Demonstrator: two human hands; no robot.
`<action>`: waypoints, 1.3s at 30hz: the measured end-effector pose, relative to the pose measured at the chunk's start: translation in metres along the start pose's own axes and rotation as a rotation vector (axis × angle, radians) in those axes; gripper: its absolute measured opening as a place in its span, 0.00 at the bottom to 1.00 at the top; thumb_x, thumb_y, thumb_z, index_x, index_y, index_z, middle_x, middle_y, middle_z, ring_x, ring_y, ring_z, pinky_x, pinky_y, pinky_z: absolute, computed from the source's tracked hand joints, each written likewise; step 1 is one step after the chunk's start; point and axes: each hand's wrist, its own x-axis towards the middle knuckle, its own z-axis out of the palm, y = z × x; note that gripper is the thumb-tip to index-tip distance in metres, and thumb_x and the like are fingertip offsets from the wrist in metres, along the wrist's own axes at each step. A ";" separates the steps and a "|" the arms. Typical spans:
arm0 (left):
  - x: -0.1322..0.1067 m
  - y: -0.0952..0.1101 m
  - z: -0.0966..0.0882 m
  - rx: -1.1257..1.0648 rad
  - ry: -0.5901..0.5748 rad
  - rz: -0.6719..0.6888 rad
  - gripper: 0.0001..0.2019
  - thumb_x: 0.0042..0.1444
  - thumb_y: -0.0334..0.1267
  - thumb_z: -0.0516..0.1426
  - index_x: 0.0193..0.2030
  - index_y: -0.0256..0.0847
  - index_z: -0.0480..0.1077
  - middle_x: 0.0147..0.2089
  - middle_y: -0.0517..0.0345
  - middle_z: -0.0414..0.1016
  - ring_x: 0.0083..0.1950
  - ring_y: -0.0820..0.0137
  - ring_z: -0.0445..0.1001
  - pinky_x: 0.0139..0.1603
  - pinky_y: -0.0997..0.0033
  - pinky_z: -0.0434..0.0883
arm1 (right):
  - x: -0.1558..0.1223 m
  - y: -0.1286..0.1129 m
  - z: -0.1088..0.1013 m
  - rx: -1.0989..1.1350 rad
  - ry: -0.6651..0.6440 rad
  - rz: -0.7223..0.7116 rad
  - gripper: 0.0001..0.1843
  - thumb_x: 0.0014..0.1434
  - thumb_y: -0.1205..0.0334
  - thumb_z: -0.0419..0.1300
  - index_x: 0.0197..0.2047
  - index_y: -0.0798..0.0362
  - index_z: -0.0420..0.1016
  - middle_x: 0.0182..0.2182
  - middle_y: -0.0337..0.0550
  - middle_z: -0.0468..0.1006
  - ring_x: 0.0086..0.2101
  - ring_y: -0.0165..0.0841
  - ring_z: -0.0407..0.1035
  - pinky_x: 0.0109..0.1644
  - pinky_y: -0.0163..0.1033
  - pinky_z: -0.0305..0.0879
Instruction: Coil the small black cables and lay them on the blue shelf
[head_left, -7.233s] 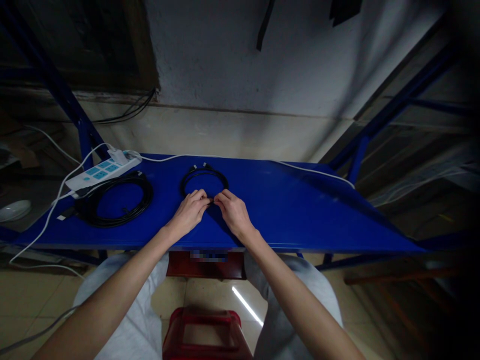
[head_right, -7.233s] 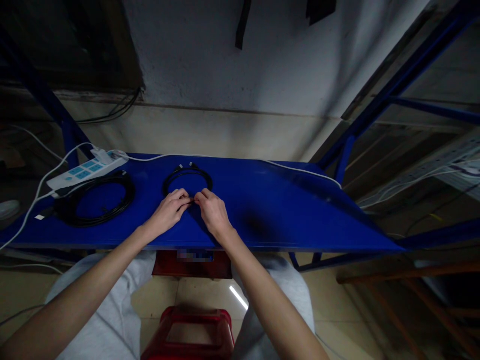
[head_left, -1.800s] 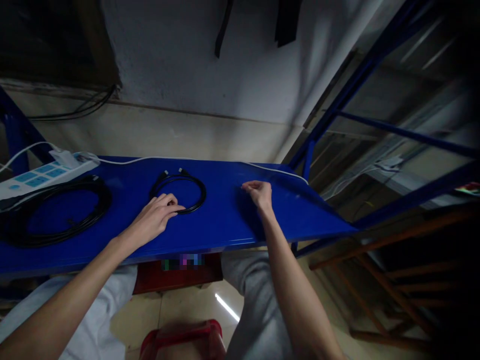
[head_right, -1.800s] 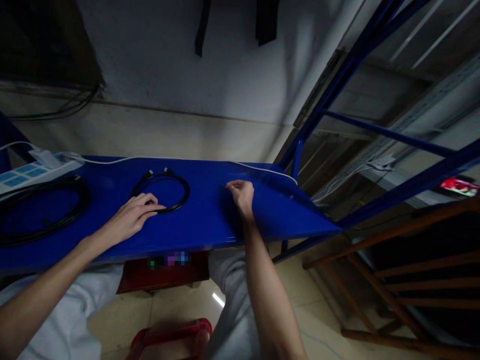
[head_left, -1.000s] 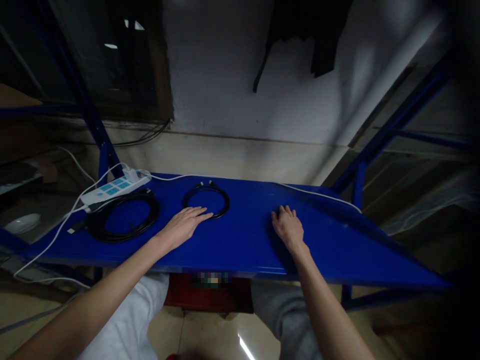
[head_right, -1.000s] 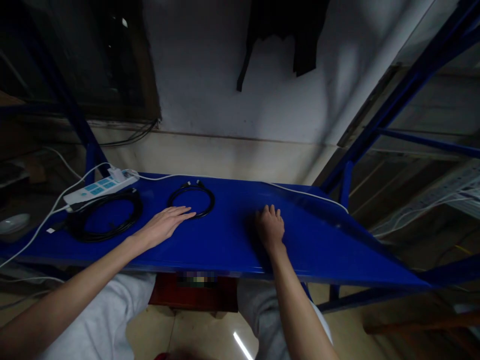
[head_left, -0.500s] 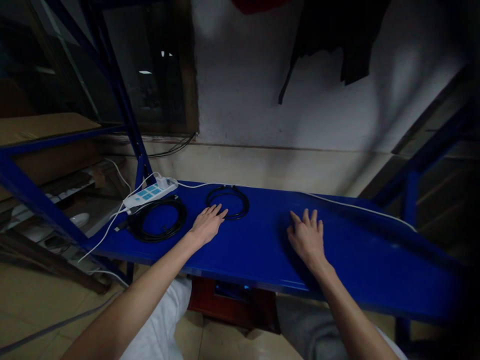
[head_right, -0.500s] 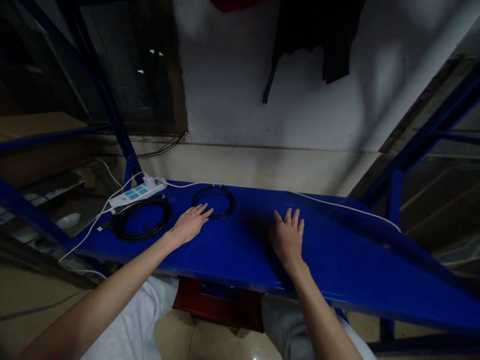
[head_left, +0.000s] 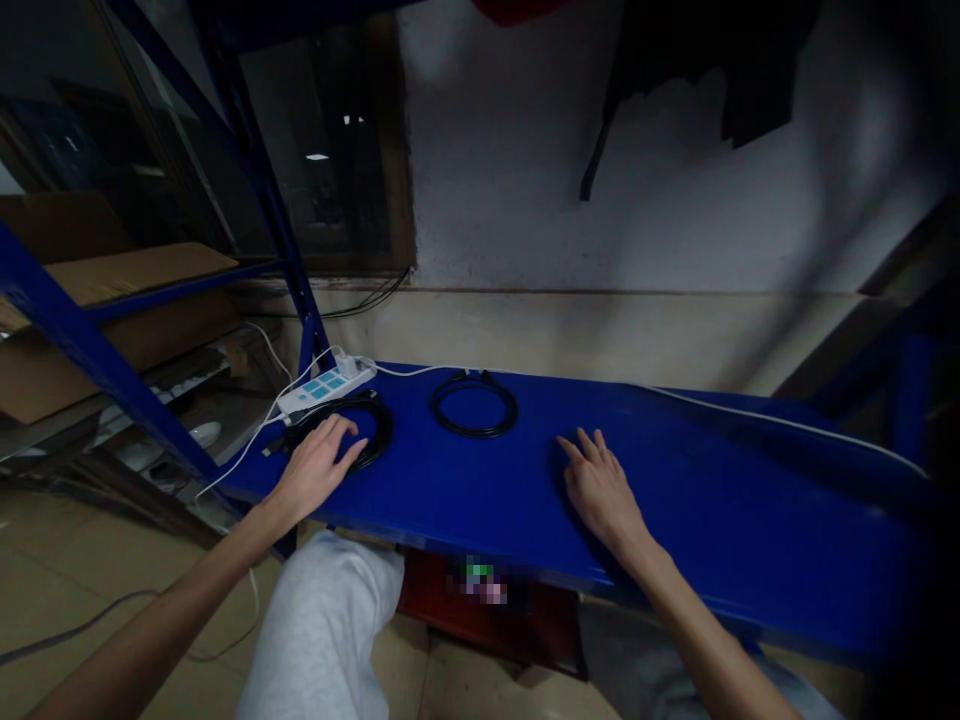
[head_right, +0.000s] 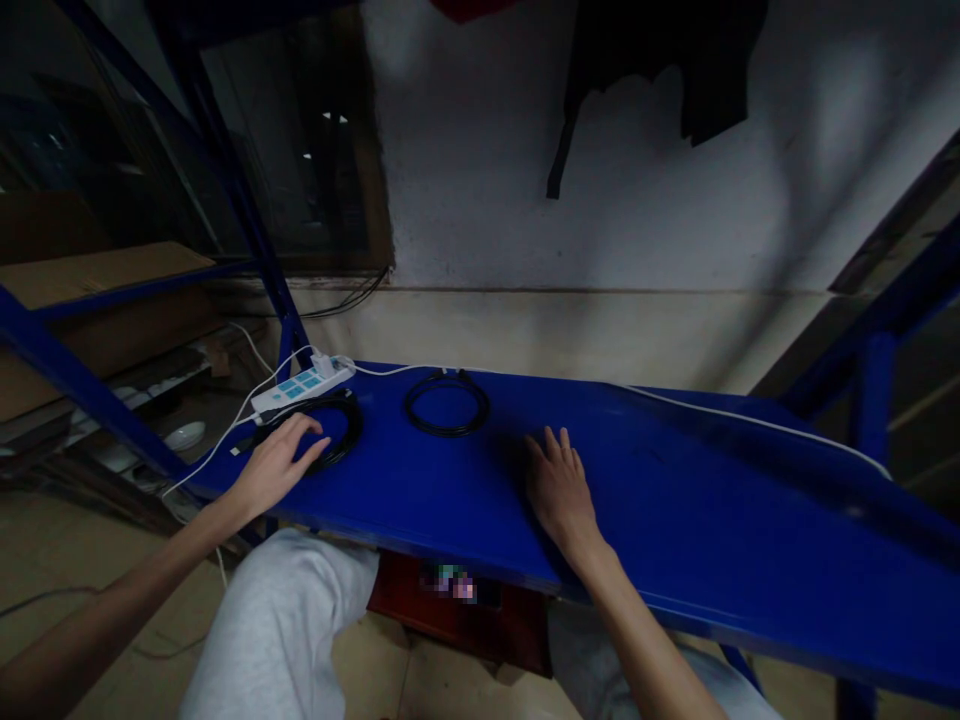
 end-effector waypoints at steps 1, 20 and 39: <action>-0.004 -0.009 -0.003 -0.002 -0.045 0.018 0.15 0.69 0.51 0.49 0.48 0.43 0.69 0.47 0.53 0.73 0.49 0.62 0.73 0.52 0.59 0.71 | 0.000 0.000 0.001 0.004 -0.011 0.003 0.28 0.68 0.69 0.47 0.69 0.56 0.65 0.70 0.58 0.59 0.71 0.53 0.45 0.70 0.56 0.56; 0.023 -0.024 -0.051 0.013 -0.290 0.009 0.20 0.67 0.54 0.49 0.38 0.42 0.74 0.32 0.55 0.77 0.35 0.63 0.76 0.40 0.67 0.70 | 0.000 -0.004 -0.001 -0.034 -0.014 0.016 0.28 0.68 0.69 0.46 0.69 0.57 0.65 0.67 0.58 0.64 0.68 0.50 0.55 0.68 0.54 0.58; 0.074 0.159 0.080 0.063 0.155 0.757 0.14 0.71 0.33 0.46 0.34 0.39 0.67 0.32 0.55 0.68 0.37 0.66 0.65 0.39 0.64 0.60 | -0.007 -0.001 -0.026 0.501 0.281 0.200 0.20 0.68 0.62 0.44 0.56 0.57 0.70 0.50 0.56 0.75 0.50 0.43 0.70 0.55 0.46 0.66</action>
